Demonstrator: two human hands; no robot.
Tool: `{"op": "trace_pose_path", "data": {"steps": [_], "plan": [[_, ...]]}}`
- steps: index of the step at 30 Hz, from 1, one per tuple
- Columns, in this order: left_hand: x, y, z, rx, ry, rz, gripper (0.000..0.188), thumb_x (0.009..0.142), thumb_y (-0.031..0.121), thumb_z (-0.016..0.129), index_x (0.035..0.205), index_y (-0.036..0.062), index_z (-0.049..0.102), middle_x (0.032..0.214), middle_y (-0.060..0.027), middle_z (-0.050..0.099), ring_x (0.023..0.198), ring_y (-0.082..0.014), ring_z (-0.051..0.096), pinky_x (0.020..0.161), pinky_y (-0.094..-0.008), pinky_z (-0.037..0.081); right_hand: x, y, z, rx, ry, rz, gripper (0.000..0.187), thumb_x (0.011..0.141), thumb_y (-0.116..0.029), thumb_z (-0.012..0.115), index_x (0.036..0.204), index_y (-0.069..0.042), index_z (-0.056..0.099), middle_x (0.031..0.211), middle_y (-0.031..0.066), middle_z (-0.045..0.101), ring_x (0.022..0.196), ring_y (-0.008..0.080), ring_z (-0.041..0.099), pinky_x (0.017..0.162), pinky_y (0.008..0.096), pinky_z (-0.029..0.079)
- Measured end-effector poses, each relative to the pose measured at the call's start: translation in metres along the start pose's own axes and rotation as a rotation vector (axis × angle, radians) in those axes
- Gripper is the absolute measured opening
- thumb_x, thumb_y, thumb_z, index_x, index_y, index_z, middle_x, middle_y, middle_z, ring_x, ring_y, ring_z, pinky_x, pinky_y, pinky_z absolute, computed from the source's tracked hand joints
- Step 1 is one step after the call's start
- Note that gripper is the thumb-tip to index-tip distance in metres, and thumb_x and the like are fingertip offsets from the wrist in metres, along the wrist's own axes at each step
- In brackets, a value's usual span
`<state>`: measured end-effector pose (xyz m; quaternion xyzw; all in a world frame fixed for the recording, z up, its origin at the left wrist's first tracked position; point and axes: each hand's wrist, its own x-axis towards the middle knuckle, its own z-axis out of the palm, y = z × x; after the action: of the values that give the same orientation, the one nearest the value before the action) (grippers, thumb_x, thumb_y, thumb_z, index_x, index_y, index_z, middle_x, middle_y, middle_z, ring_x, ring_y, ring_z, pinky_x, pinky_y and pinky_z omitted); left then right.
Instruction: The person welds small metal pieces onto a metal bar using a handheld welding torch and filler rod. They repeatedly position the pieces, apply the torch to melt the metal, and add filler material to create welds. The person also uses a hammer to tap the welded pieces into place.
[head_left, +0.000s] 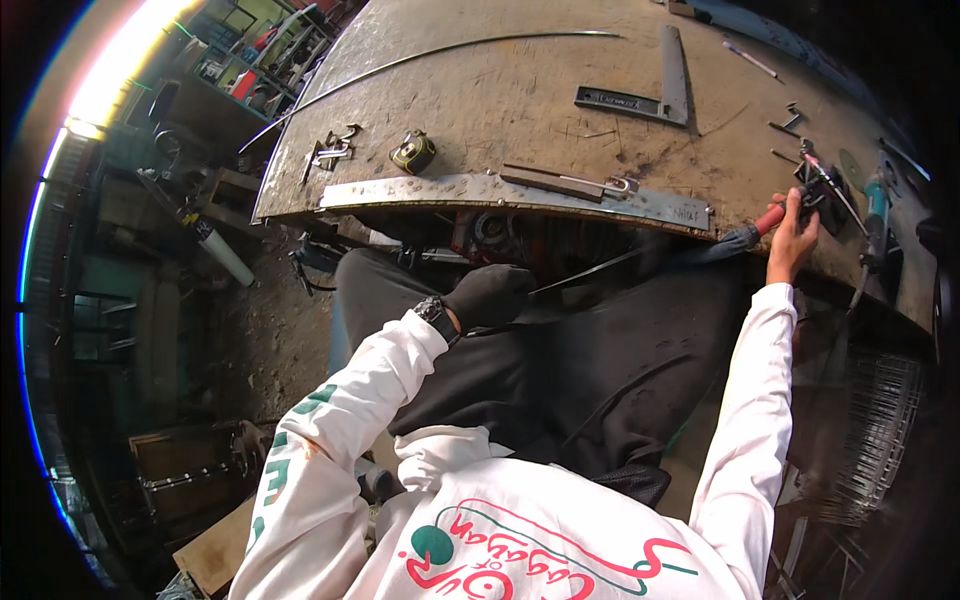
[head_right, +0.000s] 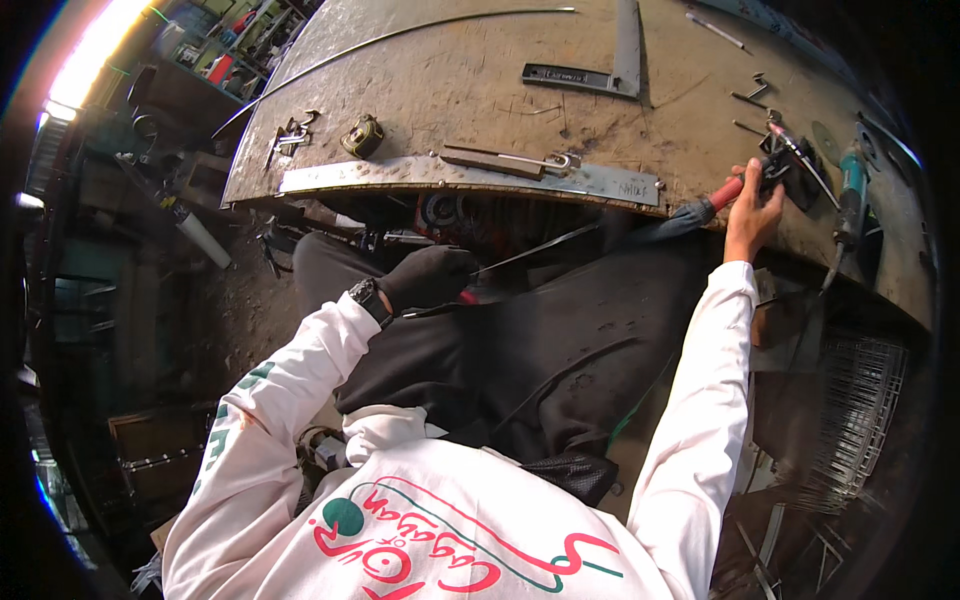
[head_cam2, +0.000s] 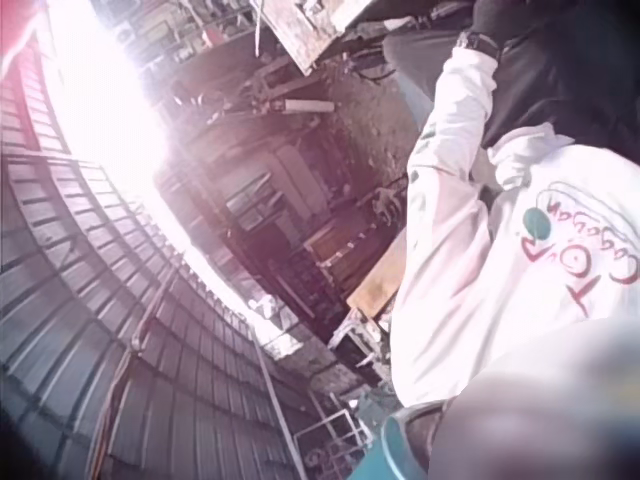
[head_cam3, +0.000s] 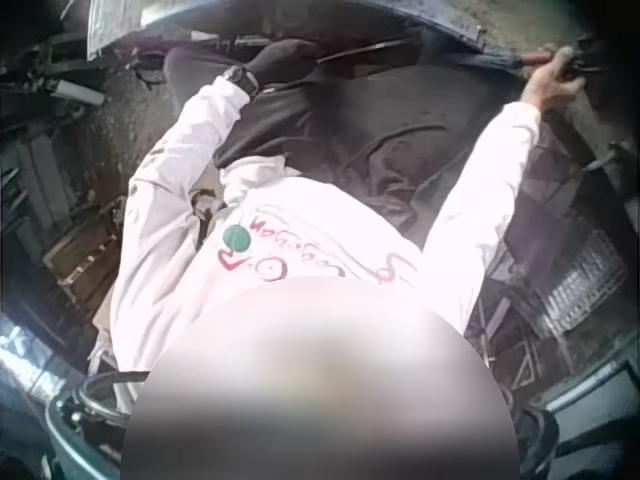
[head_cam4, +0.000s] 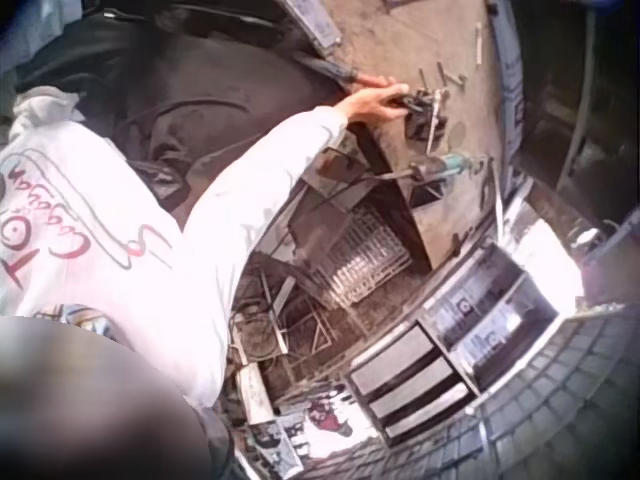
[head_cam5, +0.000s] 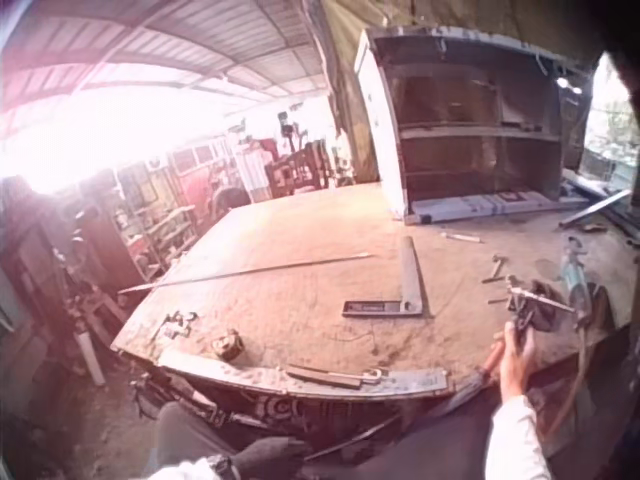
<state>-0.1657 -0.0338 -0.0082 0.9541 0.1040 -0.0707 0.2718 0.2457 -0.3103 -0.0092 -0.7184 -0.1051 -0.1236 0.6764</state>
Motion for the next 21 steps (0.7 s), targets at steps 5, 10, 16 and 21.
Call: {"op": "trace_pose_path", "data": {"steps": [5, 10, 16, 21], "plan": [[-0.02, 0.02, -0.091, 0.261, 0.109, 0.139, 0.017, 0.089, 0.018, 0.066, 0.099, 0.0077, 0.074, 0.091, -0.0144, 0.071, 0.085, -0.0351, 0.07, 0.075, -0.0445, 0.056, -0.002, 0.017, 0.001, 0.131, -0.038, 0.032, 0.039, 0.1, -0.037, 0.069, 0.111, 0.0, 0.06, 0.091, 0.0099, 0.075, 0.076, 0.0187, 0.07, 0.067, 0.0324, 0.056], [-0.099, 0.044, -0.213, -0.041, 0.347, -0.11, 0.024, 0.088, 0.004, 0.073, 0.112, 0.0004, 0.075, 0.102, -0.0106, 0.075, 0.094, -0.0174, 0.071, 0.085, -0.0303, 0.055, -0.001, 0.011, 0.001, 0.079, -0.028, 0.07, 0.04, 0.1, -0.036, 0.069, 0.114, 0.0, 0.06, 0.092, 0.0114, 0.074, 0.075, 0.0184, 0.069, 0.065, 0.0326, 0.056], [-0.156, 0.05, -0.297, -0.039, 0.812, -0.167, 0.028, 0.091, -0.005, 0.068, 0.119, -0.0029, 0.071, 0.117, -0.0113, 0.072, 0.11, -0.0173, 0.068, 0.092, -0.0302, 0.054, -0.005, 0.002, 0.001, 0.067, -0.035, 0.062, 0.041, 0.1, -0.035, 0.069, 0.116, 0.001, 0.059, 0.091, 0.0106, 0.072, 0.074, 0.0181, 0.067, 0.064, 0.0322, 0.055], [-0.168, 0.022, -0.375, -0.26, 1.046, 0.093, 0.042, 0.091, -0.004, 0.068, 0.133, -0.0029, 0.062, 0.118, -0.0159, 0.071, 0.113, -0.0218, 0.068, 0.095, -0.0324, 0.055, -0.005, -0.001, 0.001, 0.047, -0.023, 0.079, 0.041, 0.1, -0.036, 0.068, 0.117, 0.001, 0.059, 0.091, 0.0107, 0.073, 0.073, 0.0175, 0.066, 0.064, 0.0317, 0.054]]}}
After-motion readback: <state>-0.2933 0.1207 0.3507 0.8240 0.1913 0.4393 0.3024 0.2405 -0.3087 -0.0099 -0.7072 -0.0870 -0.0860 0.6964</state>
